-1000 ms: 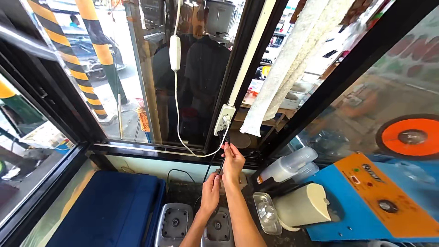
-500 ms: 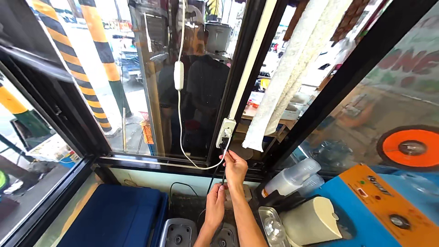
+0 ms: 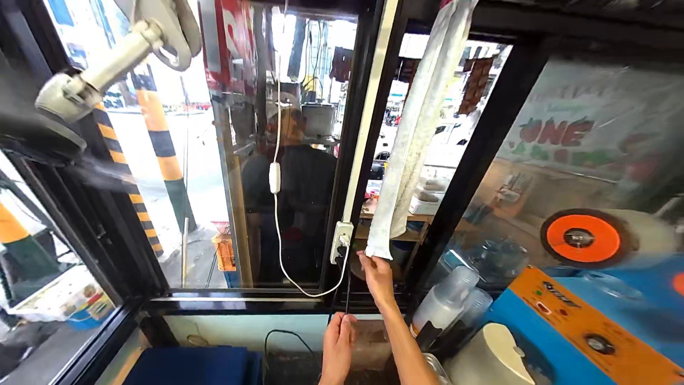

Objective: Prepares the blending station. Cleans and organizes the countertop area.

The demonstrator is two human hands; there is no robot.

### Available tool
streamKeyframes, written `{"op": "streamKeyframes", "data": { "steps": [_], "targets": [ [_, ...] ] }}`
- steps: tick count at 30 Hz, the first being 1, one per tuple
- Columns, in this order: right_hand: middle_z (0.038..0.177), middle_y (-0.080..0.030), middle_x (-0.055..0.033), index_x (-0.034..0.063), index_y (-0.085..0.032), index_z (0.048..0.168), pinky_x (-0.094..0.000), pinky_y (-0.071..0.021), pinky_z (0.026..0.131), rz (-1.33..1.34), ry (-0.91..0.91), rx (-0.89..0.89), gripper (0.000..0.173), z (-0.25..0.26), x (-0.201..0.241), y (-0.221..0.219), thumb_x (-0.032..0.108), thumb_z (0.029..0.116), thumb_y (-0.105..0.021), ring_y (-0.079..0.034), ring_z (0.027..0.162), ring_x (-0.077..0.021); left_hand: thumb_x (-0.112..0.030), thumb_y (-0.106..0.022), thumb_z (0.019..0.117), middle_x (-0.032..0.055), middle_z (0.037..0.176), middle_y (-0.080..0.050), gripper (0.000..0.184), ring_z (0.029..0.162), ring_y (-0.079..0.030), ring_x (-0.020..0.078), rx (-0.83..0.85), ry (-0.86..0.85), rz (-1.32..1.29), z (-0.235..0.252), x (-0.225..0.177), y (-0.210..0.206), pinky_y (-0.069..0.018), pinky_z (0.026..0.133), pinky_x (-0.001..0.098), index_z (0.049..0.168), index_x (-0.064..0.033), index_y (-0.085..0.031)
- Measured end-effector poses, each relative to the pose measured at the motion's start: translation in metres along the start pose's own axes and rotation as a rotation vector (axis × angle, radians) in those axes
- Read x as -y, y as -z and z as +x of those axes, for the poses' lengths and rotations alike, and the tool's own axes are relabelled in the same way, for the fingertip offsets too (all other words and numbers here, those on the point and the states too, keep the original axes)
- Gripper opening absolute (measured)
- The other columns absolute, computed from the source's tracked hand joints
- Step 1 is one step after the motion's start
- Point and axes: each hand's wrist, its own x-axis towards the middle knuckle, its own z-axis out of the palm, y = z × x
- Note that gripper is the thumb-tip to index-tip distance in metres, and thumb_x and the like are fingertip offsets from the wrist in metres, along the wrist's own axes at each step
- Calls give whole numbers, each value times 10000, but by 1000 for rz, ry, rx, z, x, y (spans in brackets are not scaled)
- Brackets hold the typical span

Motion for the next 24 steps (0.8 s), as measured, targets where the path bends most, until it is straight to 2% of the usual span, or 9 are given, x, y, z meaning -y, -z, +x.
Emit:
{"op": "streamKeyframes", "data": {
  "steps": [1,3,5,8,10,13,17,19,24],
  "targets": [
    [775,-676,-39,33,-762,1021,-346,-512,674,-68,113,-64,243,7,-5,0,220,1012,-606,-587,667,-115,-129,-348,1078,-29,642,-544,322,568,-541,73,-7,1,-3,0,0,2,-507,597,247,1058,5,-640],
    [805,-720,-61,39,-773,1011,-375,-555,686,-147,242,-117,221,14,-14,1,218,964,-653,-643,683,-136,-132,-356,1083,-21,646,-543,318,576,-544,82,-16,12,-11,-1,-3,6,-512,609,252,1052,4,-642],
    [834,-744,-53,48,-779,997,-321,-563,669,-140,307,-112,202,17,-21,2,203,952,-657,-652,679,-98,-137,-357,1090,-15,649,-541,319,580,-546,92,-20,26,-19,-1,-6,9,-515,613,258,1058,4,-642],
    [737,-723,-25,76,-808,1037,-267,-521,588,-144,414,-118,213,11,-35,1,216,950,-673,-598,585,-61,-138,-347,1094,-20,641,-532,326,573,-540,88,-20,41,-22,-4,-9,10,-513,615,256,1059,6,-637],
    [707,-704,-20,82,-808,1061,-291,-512,578,-176,478,-137,225,11,-41,-5,229,946,-682,-577,566,-79,-136,-339,1096,-17,638,-527,333,574,-534,89,-13,42,-23,-3,-10,11,-510,616,257,1058,7,-638],
    [791,-761,-27,142,-819,1088,-367,-577,658,-302,587,-132,227,19,-43,-9,252,950,-677,-676,652,-124,-139,-338,1098,-18,638,-529,337,578,-534,86,-11,38,-23,-2,-12,12,-504,617,246,1056,5,-640],
    [844,-770,-74,131,-823,995,-475,-600,742,-462,721,-94,195,35,-46,-9,267,924,-701,-735,769,-238,-137,-335,1096,-21,646,-526,334,589,-535,84,-12,42,-31,-4,-13,14,-505,631,249,1058,2,-636],
    [837,-767,-91,102,-802,909,-486,-598,744,-489,767,-73,187,44,-47,-9,273,908,-727,-740,781,-258,-136,-337,1094,-26,648,-523,329,587,-533,81,-14,40,-38,-4,-13,15,-507,628,247,1056,1,-634],
    [803,-750,-112,97,-785,859,-441,-596,690,-526,1036,-58,183,60,-50,-8,269,903,-740,-731,756,-269,-127,-339,1092,-26,658,-528,323,595,-533,84,-11,48,-60,-2,-14,18,-504,631,248,1056,3,-631]
  ]
}}
